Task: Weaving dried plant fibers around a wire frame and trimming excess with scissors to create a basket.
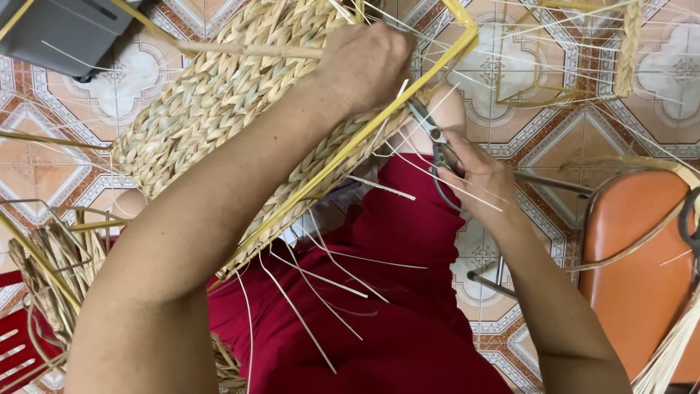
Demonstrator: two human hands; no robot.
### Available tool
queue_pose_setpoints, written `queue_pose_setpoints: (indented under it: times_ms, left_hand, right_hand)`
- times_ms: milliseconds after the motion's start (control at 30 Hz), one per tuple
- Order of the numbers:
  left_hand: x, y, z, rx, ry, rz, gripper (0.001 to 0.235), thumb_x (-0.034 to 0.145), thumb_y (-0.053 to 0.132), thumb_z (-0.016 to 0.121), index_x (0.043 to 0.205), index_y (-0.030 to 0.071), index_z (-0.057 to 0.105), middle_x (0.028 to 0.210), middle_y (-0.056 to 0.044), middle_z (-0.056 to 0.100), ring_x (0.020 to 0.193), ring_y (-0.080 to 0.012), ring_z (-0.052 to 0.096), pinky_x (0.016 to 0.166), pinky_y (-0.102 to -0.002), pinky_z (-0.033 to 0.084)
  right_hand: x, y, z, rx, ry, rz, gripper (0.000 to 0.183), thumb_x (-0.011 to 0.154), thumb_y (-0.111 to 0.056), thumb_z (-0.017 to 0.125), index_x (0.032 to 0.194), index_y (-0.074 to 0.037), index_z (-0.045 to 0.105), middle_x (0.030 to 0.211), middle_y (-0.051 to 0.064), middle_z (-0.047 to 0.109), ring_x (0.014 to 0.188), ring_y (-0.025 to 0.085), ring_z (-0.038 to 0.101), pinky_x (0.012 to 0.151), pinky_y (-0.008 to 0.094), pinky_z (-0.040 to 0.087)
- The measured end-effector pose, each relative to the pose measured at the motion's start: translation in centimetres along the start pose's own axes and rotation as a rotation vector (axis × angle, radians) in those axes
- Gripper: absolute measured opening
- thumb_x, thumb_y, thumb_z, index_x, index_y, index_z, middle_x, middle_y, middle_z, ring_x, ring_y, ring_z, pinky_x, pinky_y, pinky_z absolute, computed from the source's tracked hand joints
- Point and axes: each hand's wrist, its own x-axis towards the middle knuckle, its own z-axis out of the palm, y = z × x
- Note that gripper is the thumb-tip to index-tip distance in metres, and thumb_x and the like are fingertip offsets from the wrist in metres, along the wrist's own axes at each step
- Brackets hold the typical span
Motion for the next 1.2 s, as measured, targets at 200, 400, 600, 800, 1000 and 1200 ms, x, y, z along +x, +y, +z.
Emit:
queue_pose_setpoints:
  times_ms: [200, 400, 600, 800, 1000, 1200]
  left_hand:
    - [0.7, -4.2, 2.1, -0.389, 0.164, -0.233, 0.03, 0.102, 0.033, 0.067, 0.115, 0.006, 0.066, 0.099, -0.013, 0.073, 0.086, -0.0211, 0.07, 0.075, -0.037, 0.058]
    - [0.2, -2.9, 4.7, -0.587, -0.163, -0.309, 0.023, 0.092, 0.02, 0.069, 0.112, 0.01, 0.067, 0.097, 0.0, 0.067, 0.074, -0.0078, 0.063, 0.062, -0.021, 0.057]
    - [0.3, -1.8, 5.5, -0.316, -0.291, -0.287, 0.026, 0.102, 0.036, 0.059, 0.114, 0.015, 0.069, 0.088, -0.008, 0.065, 0.073, -0.0136, 0.058, 0.061, -0.026, 0.056]
    - [0.3, -2.2, 7.1, -0.285, -0.262, -0.238, 0.035, 0.094, 0.047, 0.064, 0.111, 0.017, 0.069, 0.089, -0.006, 0.063, 0.074, -0.0126, 0.059, 0.068, -0.03, 0.055]
    - [0.0, -1.5, 5.1, -0.398, -0.211, -0.315, 0.031, 0.098, 0.046, 0.062, 0.108, 0.017, 0.068, 0.088, -0.007, 0.067, 0.074, -0.0123, 0.061, 0.067, -0.03, 0.058]
    - [1.0, -2.0, 8.5, -0.613, -0.045, -0.286, 0.016, 0.093, 0.034, 0.069, 0.099, 0.02, 0.072, 0.087, 0.0, 0.072, 0.071, -0.0052, 0.064, 0.071, -0.026, 0.057]
  right_hand:
    - [-0.8, 1.0, 0.8, 0.172, -0.035, 0.034, 0.058, 0.09, -0.022, 0.077, 0.144, -0.028, 0.057, 0.103, 0.003, 0.073, 0.087, 0.02, 0.074, 0.072, 0.036, 0.064]
    - [-0.3, 0.5, -2.0, -0.123, -0.106, 0.118, 0.068, 0.082, -0.039, 0.079, 0.145, -0.028, 0.055, 0.097, 0.002, 0.062, 0.085, 0.021, 0.067, 0.069, 0.042, 0.053]
    - [0.6, -0.9, -2.1, -0.171, -0.237, 0.146, 0.076, 0.075, -0.053, 0.084, 0.142, -0.035, 0.054, 0.095, 0.0, 0.061, 0.088, 0.022, 0.065, 0.07, 0.042, 0.053]
    - [0.7, -0.6, -1.8, -0.094, -0.111, 0.012, 0.072, 0.079, -0.042, 0.082, 0.145, -0.032, 0.054, 0.101, 0.001, 0.061, 0.094, 0.023, 0.066, 0.076, 0.044, 0.054]
    - [0.7, -1.3, -2.5, -0.085, -0.133, 0.048, 0.067, 0.081, -0.034, 0.078, 0.144, -0.03, 0.056, 0.1, 0.002, 0.062, 0.097, 0.023, 0.069, 0.079, 0.045, 0.055]
    - [1.4, -1.1, -0.7, -0.077, -0.016, -0.119, 0.069, 0.085, -0.026, 0.082, 0.149, -0.026, 0.054, 0.118, 0.007, 0.071, 0.085, 0.023, 0.073, 0.077, 0.04, 0.06]
